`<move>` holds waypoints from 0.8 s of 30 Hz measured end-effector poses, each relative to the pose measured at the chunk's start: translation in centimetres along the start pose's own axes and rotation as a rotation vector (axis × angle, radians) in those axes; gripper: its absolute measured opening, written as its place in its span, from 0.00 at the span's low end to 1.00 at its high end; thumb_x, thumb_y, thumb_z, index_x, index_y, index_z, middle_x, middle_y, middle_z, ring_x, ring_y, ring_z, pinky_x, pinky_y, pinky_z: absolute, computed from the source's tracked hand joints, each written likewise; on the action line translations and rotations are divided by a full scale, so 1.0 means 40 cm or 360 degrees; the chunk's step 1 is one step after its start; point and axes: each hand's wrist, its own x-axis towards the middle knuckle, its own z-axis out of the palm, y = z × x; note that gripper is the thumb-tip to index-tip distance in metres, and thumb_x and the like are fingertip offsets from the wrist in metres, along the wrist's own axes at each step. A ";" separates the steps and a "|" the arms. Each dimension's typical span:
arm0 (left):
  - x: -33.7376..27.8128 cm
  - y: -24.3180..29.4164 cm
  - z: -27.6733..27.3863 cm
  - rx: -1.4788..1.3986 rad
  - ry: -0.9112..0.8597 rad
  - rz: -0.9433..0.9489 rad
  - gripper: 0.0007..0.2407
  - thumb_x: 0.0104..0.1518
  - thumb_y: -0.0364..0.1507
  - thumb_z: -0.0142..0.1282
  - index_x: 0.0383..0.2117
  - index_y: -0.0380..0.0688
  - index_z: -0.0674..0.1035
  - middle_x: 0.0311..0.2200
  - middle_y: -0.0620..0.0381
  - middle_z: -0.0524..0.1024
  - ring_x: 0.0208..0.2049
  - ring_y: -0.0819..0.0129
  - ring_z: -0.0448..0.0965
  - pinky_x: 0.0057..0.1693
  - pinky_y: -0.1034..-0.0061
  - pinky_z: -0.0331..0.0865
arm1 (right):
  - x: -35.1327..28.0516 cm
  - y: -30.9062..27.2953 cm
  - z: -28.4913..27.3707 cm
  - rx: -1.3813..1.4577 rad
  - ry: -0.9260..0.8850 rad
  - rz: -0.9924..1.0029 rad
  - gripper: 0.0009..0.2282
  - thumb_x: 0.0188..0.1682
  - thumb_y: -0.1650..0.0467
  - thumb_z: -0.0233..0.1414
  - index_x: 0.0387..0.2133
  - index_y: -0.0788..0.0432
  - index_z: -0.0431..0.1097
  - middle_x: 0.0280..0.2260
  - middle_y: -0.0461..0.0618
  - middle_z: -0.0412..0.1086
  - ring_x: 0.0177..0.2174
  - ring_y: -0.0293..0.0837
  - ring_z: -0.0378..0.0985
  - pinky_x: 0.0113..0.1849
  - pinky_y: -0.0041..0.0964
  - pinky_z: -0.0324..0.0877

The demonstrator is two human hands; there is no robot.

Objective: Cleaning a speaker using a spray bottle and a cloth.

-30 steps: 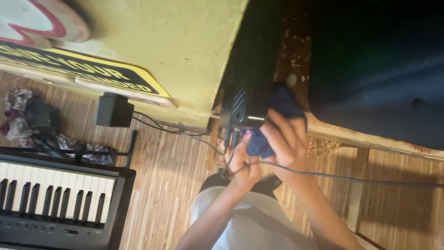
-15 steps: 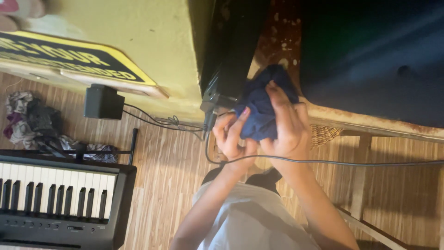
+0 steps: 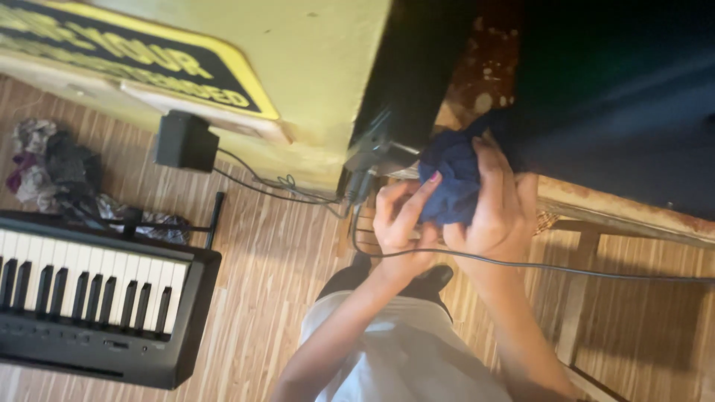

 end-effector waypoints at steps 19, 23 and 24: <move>-0.038 -0.016 -0.012 0.0190 0.0243 -0.0096 0.18 0.55 0.20 0.56 0.55 0.39 0.77 0.46 0.45 0.76 0.47 0.52 0.79 0.57 0.66 0.73 | 0.033 0.028 0.028 0.0372 -0.0141 -0.0321 0.20 0.43 0.74 0.58 0.50 0.65 0.70 0.53 0.58 0.73 0.49 0.60 0.75 0.53 0.46 0.70; -0.070 -0.030 -0.001 0.0255 0.0261 -0.0070 0.17 0.53 0.19 0.56 0.51 0.38 0.77 0.45 0.45 0.76 0.46 0.52 0.78 0.54 0.66 0.73 | -0.010 0.050 0.050 0.0347 -0.0032 -0.0315 0.19 0.44 0.73 0.62 0.50 0.61 0.73 0.52 0.53 0.74 0.47 0.54 0.77 0.51 0.43 0.70; -0.079 -0.034 0.002 0.0264 0.0262 -0.0076 0.18 0.51 0.18 0.54 0.50 0.38 0.78 0.45 0.45 0.76 0.46 0.52 0.78 0.54 0.66 0.73 | -0.024 0.060 0.057 0.0328 0.0009 -0.0333 0.19 0.43 0.74 0.63 0.50 0.60 0.73 0.52 0.52 0.74 0.46 0.53 0.77 0.50 0.42 0.70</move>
